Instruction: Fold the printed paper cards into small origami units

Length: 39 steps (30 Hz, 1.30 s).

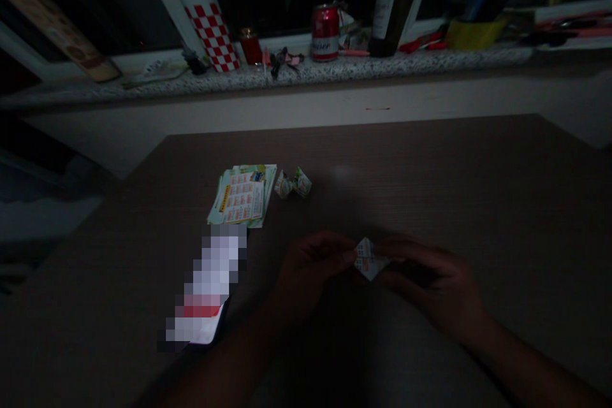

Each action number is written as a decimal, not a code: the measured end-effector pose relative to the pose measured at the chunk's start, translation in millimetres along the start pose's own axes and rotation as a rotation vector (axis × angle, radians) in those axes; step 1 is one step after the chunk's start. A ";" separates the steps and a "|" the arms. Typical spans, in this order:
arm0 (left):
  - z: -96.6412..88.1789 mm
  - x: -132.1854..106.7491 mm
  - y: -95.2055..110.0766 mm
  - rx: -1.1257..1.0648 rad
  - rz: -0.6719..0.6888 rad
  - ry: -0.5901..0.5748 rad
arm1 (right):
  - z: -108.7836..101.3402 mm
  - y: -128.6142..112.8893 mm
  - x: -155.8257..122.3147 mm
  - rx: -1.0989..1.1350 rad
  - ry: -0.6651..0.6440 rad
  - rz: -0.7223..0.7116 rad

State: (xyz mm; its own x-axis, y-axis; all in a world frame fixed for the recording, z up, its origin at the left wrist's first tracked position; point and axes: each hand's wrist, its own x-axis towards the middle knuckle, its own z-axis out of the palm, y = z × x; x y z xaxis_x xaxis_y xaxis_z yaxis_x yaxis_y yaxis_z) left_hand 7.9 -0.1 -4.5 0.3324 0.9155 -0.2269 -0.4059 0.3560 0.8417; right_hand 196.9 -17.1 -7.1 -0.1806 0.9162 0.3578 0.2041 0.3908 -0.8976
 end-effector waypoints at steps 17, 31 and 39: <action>7.5 -12.5 -3.8 0.456 0.338 0.054 | 13.9 0.0 -4.5 0.176 0.217 0.145; 16.1 -14.6 -7.7 0.382 0.237 0.229 | 20.4 -1.0 -6.5 0.305 0.207 0.296; 10.6 -16.3 -6.4 0.567 0.222 0.116 | 10.1 -1.9 -7.9 0.043 -0.071 0.146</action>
State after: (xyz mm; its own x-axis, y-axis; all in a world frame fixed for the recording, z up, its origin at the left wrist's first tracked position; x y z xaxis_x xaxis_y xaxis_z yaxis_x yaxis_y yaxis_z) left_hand 14.1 -19.3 -1.0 0.1844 0.9820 -0.0410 0.0711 0.0282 0.9971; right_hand 188.2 -25.9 -10.9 -0.2200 0.9537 0.2052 0.1917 0.2485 -0.9495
